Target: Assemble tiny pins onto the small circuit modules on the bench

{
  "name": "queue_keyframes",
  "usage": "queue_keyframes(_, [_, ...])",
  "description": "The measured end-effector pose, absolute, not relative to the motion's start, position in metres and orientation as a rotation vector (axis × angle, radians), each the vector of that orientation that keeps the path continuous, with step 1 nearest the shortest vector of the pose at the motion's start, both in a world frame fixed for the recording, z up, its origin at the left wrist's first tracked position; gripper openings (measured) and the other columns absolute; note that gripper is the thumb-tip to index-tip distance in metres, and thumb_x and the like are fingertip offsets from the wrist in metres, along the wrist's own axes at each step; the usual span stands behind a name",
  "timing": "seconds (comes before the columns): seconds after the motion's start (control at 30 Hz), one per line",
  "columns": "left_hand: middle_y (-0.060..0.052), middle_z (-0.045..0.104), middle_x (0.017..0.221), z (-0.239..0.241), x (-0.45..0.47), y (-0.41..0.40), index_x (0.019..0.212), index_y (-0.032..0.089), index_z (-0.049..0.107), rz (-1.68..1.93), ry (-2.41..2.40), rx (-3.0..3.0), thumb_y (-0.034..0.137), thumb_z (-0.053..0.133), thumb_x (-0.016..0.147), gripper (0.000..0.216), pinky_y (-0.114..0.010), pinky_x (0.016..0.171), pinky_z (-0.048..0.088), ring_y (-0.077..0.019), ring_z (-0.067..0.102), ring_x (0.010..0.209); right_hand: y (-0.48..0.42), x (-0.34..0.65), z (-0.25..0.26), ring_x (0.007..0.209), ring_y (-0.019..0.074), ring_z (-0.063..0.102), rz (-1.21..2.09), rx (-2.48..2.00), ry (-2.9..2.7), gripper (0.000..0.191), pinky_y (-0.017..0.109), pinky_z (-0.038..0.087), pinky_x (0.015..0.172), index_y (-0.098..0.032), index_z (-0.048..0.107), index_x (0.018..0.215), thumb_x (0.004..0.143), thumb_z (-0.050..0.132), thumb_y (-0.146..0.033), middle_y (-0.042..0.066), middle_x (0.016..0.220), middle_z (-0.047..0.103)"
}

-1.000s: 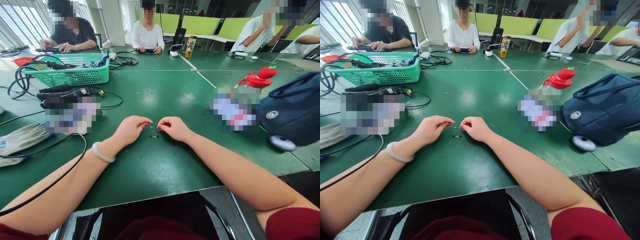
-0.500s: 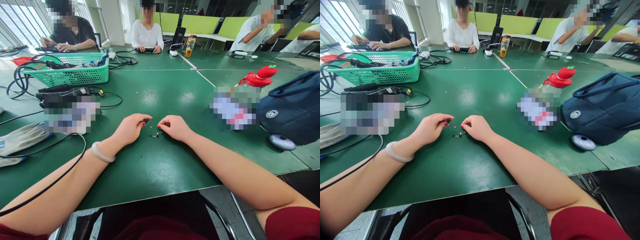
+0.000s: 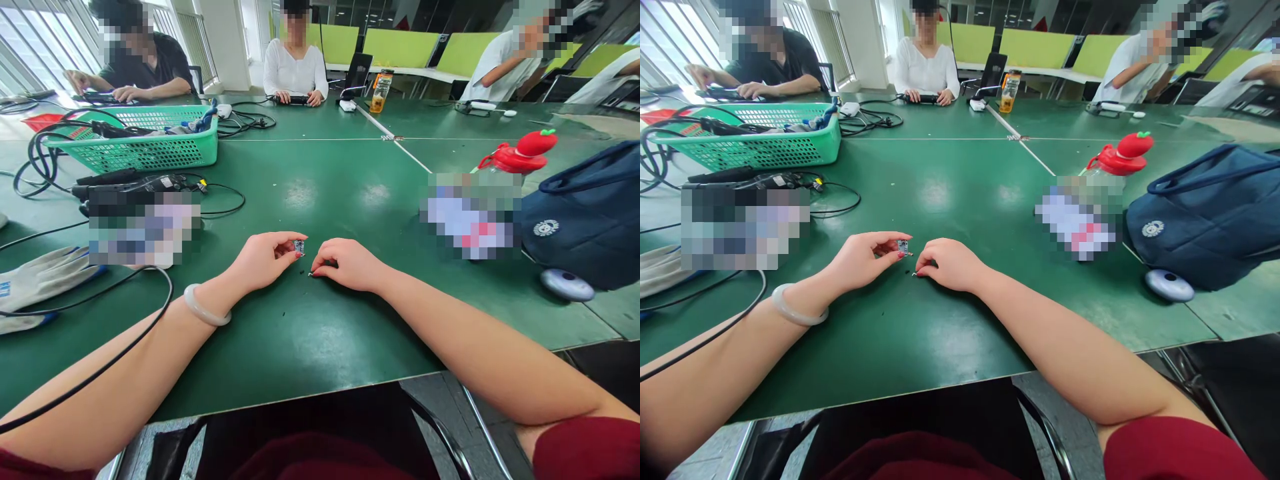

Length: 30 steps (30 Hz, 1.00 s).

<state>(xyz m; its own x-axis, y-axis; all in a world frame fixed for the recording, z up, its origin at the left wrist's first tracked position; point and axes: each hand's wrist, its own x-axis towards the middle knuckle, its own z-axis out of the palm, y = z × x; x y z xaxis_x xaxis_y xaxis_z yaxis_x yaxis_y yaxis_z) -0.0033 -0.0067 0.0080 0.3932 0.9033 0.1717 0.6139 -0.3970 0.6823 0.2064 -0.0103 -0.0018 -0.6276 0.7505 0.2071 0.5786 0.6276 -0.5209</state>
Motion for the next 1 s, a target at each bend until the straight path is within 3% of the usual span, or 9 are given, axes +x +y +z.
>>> queue_keyframes(0.23, [0.0,0.07,0.083,0.006,-0.005,-0.005,0.116,0.024,0.066,0.689,1.273,2.209,0.031,0.059,0.081,0.037,-0.028,0.074,0.05,-0.0137,0.061,0.071,-0.011,0.205,0.0,0.063,0.0104,0.055,0.687,-1.176,-2.162,0.008,0.024,0.042,0.064,-0.019,0.069,0.081,0.084,0.061,-0.018,-0.002,0.073,0.067])
queue_keyframes(0.53, [0.001,0.07,0.083,0.007,-0.003,-0.007,0.117,0.026,0.066,0.656,1.234,2.195,0.031,0.059,0.081,0.037,-0.027,0.072,0.049,-0.0133,0.06,0.071,-0.008,0.2,-0.01,0.062,0.0114,0.06,1.05,-1.088,-1.875,0.008,0.026,0.048,0.067,-0.018,0.065,0.078,0.071,0.068,-0.02,-0.002,0.068,0.065])
queue_keyframes(0.8, [0.001,0.07,0.083,0.007,-0.003,-0.007,0.118,0.025,0.066,0.651,1.247,2.216,0.033,0.058,0.082,0.038,-0.028,0.073,0.049,-0.0132,0.059,0.067,-0.005,0.201,-0.012,0.066,0.0127,0.061,1.053,-1.122,-1.78,0.011,0.027,0.049,0.067,-0.018,0.07,0.078,0.075,0.064,-0.027,0.001,0.073,0.068])
queue_keyframes(1.0, [0.001,0.07,0.083,0.007,-0.003,-0.007,0.118,0.026,0.065,0.654,1.244,2.198,0.033,0.058,0.082,0.037,-0.028,0.075,0.049,-0.013,0.059,0.068,-0.003,0.201,-0.013,0.068,0.0133,0.062,1.174,-1.066,-1.684,0.01,0.028,0.05,0.069,-0.018,0.068,0.078,0.071,0.065,-0.024,0.001,0.074,0.068])
